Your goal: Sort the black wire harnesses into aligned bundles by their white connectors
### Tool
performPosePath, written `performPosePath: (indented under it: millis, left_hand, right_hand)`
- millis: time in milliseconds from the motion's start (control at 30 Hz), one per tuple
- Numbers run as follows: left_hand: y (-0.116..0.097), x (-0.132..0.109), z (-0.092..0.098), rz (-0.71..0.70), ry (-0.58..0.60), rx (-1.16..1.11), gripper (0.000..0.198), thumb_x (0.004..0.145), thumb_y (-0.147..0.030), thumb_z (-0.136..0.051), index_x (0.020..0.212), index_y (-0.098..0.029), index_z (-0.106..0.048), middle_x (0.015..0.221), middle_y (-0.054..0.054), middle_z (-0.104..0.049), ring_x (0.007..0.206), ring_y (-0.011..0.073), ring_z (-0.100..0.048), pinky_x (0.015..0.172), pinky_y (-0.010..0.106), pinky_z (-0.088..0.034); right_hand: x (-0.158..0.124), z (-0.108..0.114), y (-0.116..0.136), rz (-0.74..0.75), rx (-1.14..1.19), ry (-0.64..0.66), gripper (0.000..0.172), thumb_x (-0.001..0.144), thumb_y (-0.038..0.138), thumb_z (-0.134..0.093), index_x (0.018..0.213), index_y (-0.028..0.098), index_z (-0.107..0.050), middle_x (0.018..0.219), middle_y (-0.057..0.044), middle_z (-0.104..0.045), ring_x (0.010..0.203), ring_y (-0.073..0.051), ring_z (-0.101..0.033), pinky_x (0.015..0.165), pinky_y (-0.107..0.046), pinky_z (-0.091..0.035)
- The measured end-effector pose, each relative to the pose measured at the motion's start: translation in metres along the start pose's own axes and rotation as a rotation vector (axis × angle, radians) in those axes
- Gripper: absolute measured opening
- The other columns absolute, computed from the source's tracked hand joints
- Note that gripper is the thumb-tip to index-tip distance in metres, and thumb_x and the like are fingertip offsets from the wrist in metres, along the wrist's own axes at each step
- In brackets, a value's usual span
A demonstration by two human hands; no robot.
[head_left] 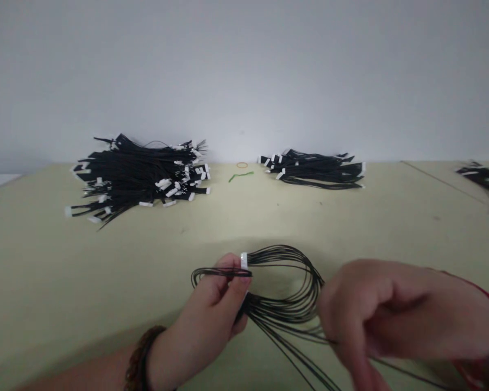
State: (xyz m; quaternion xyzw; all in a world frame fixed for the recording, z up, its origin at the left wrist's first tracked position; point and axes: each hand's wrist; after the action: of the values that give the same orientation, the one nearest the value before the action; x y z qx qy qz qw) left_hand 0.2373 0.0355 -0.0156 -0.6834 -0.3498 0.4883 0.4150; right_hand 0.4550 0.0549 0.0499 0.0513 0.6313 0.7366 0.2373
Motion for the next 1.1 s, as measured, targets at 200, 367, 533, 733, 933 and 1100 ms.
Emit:
performPosePath:
  millis: [200, 367, 533, 733, 933, 1100]
  left_hand:
    - [-0.003, -0.001, -0.001, 0.027, -0.012, 0.038, 0.027, 0.078, -0.045, -0.053, 0.075, -0.022, -0.039, 0.051, -0.012, -0.027, 0.041, 0.0033, -0.025, 0.038, 0.012, -0.026]
    - [0.002, -0.003, 0.003, -0.031, 0.078, 0.029, 0.034, 0.079, -0.052, -0.051, 0.071, -0.021, -0.038, 0.053, -0.011, -0.027, 0.042, 0.0041, -0.021, 0.038, 0.015, -0.020]
    - [0.000, -0.008, 0.004, -0.036, 0.120, 0.081, 0.036, 0.079, -0.055, -0.050, 0.072, -0.020, -0.043, 0.054, -0.009, -0.027, 0.046, 0.0059, -0.022, 0.041, 0.019, -0.017]
    - [-0.004, -0.014, 0.003, 0.058, 0.195, -0.074, 0.041, 0.074, -0.061, -0.052, 0.072, -0.021, -0.041, 0.055, -0.009, -0.026, 0.046, 0.0055, -0.020, 0.042, 0.018, -0.016]
    - [-0.007, -0.014, 0.005, 0.053, 0.216, -0.118, 0.040, 0.074, -0.059, -0.054, 0.073, -0.021, -0.041, 0.057, -0.009, -0.030, 0.043, 0.0039, -0.020, 0.039, 0.017, -0.017]
    - [-0.007, -0.014, 0.004, 0.063, 0.223, -0.088, 0.040, 0.074, -0.058, -0.055, 0.072, -0.021, -0.040, 0.056, -0.009, -0.030, 0.042, 0.0041, -0.020, 0.039, 0.017, -0.018]
  right_hand:
    - [0.001, 0.035, -0.013, 0.338, 0.262, -0.460, 0.013, 0.084, 0.028, -0.057, 0.082, 0.022, -0.068, 0.073, -0.002, -0.058, 0.072, -0.010, -0.054, 0.067, -0.022, -0.043]
    - [0.019, 0.021, 0.001, 0.436, 0.538, -0.789, 0.014, 0.090, 0.031, -0.044, 0.087, 0.030, -0.057, 0.066, 0.005, -0.050, 0.054, -0.006, -0.048, 0.052, -0.017, -0.040]
    - [0.028, -0.019, 0.002, -0.045, -0.051, -0.626, 0.007, 0.081, 0.020, -0.053, 0.075, 0.021, -0.052, 0.059, 0.004, -0.058, 0.049, -0.008, -0.051, 0.044, -0.019, -0.035]
    - [0.027, -0.043, -0.010, 0.122, -0.915, -0.894, 0.013, 0.070, 0.009, -0.049, 0.068, 0.021, -0.052, 0.058, 0.007, -0.053, 0.052, -0.009, -0.048, 0.051, -0.022, -0.035]
    - [0.025, -0.041, -0.011, 0.153, -0.998, -0.839, 0.013, 0.074, 0.009, -0.047, 0.068, 0.021, -0.048, 0.056, 0.007, -0.050, 0.050, -0.009, -0.044, 0.050, -0.024, -0.031]
    - [0.026, -0.042, -0.013, 0.160, -1.013, -0.821, 0.014, 0.078, 0.012, -0.047, 0.068, 0.021, -0.046, 0.056, 0.006, -0.049, 0.050, -0.009, -0.043, 0.051, -0.026, -0.029]
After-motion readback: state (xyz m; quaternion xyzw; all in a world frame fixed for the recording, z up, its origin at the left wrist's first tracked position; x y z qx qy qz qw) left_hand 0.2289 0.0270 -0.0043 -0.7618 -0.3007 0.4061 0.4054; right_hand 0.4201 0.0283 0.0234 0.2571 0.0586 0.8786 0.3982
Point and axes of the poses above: each hand's wrist, its own x-axis towards the middle knuckle, its own z-axis out of the back of the hand, y = z × x
